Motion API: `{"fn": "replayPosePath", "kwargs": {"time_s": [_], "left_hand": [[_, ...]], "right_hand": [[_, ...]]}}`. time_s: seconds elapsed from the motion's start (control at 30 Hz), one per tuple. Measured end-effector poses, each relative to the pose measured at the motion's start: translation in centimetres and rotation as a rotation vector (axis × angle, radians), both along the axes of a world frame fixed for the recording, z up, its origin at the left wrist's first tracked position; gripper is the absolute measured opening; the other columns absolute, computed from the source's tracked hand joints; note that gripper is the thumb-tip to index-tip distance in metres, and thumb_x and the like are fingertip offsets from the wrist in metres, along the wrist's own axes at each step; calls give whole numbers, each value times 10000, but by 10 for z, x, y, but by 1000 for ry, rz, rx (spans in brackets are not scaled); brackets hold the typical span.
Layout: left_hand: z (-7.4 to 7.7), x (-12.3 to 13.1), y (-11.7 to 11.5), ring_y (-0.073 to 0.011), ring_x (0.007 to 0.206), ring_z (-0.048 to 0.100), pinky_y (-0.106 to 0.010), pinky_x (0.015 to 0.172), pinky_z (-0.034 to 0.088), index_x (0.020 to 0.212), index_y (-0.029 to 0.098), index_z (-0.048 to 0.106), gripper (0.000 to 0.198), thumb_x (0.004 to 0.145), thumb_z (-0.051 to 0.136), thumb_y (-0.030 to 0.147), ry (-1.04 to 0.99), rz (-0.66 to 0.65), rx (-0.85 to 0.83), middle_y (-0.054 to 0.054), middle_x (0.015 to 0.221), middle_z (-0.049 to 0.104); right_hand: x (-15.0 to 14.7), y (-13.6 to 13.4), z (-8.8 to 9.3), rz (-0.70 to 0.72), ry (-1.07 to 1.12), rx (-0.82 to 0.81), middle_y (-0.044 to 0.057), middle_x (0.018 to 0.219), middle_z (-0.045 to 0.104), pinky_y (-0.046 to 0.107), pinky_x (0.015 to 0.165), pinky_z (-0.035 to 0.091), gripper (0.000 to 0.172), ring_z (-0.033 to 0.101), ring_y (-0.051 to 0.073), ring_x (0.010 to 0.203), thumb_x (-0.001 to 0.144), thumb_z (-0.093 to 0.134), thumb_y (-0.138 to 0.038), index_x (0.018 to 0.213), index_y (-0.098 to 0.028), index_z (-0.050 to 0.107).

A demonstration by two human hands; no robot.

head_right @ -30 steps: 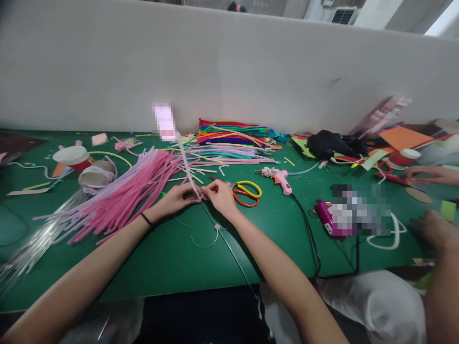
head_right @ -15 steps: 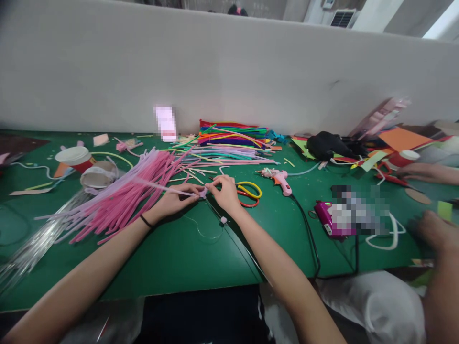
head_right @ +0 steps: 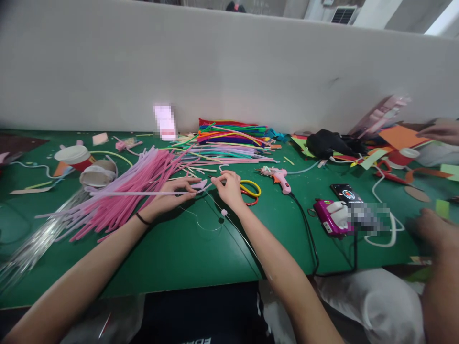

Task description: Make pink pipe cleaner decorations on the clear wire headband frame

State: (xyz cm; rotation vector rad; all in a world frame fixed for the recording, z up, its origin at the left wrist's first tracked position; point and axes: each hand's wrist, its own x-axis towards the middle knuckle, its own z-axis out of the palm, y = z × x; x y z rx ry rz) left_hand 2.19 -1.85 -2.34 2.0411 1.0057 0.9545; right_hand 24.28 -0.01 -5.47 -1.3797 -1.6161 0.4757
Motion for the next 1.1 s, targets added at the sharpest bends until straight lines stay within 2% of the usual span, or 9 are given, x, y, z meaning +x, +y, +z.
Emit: {"fn": "replayPosePath", "kwargs": {"time_s": [0.23, 0.37, 0.5, 0.6, 0.67, 0.77, 0.93, 1.0, 1.1], "left_hand": [[3, 1, 2, -317, 1197, 581, -484, 1048, 415, 704, 186, 718, 197, 729, 756, 377, -100, 41, -145, -124, 1250, 661], [4, 1, 4, -333, 1160, 601, -493, 1033, 421, 711, 164, 709, 238, 693, 797, 385, -210, 56, -318, -148, 1260, 654], [4, -5, 9, -282, 1036, 659, -454, 1001, 455, 770, 158, 687, 286, 662, 827, 382, -434, 122, -479, -116, 1060, 734], [1, -9, 12, -211, 887, 687, -365, 909, 511, 811, 152, 678, 307, 637, 847, 342, -488, 119, -580, -64, 893, 738], [0, -9, 13, -179, 819, 688, -324, 845, 529, 815, 154, 658, 304, 636, 847, 312, -485, 90, -590, -40, 854, 728], [0, -7, 12, -165, 791, 691, -315, 803, 541, 841, 167, 625, 305, 656, 836, 285, -479, 47, -576, -30, 864, 728], [2, -6, 8, -209, 1004, 676, -357, 917, 516, 1046, 189, 642, 453, 642, 841, 236, -414, -63, -566, -77, 1068, 722], [2, -5, 7, -225, 1053, 662, -372, 938, 510, 1058, 189, 646, 454, 649, 837, 237, -397, -77, -551, -87, 1096, 714], [1, -4, 5, -241, 1046, 667, -398, 926, 521, 1055, 178, 652, 424, 675, 822, 259, -373, -92, -542, -101, 1085, 714]], "right_hand": [[2, 3, -1, -14, 21, -8, 105, 1082, 663, 470, 1009, 361, 246, 553, 268, 1118, 828, 665, -408, 687, -208, 634], [8, 1, 8, 34, 31, -43, 106, 1093, 641, 458, 1009, 374, 227, 561, 260, 1111, 801, 705, -400, 696, -202, 668], [13, -9, 20, 214, -29, -137, 105, 1224, 578, 450, 1014, 388, 180, 529, 271, 1187, 750, 765, -391, 762, -216, 729], [10, -18, 25, 245, -130, -102, 86, 1340, 508, 499, 1078, 316, 139, 424, 295, 1301, 750, 772, -378, 791, -248, 741], [8, -21, 26, 266, -195, -31, 78, 1372, 487, 524, 1090, 289, 136, 374, 303, 1335, 766, 757, -384, 784, -252, 730], [6, -23, 25, 300, -283, 69, 77, 1347, 520, 530, 1061, 312, 153, 372, 304, 1323, 801, 717, -398, 789, -246, 703], [5, -31, 30, 307, -404, 142, 82, 1269, 593, 504, 1023, 321, 109, 401, 310, 1289, 808, 677, -330, 865, -238, 661], [2, -35, 33, 315, -434, 163, 88, 1258, 610, 499, 1034, 295, 195, 421, 316, 1278, 799, 683, -355, 951, -239, 646], [-3, -39, 37, 357, -445, 169, 84, 1195, 659, 470, 1042, 275, 270, 520, 284, 1185, 849, 642, -399, 1068, -244, 619]]}}
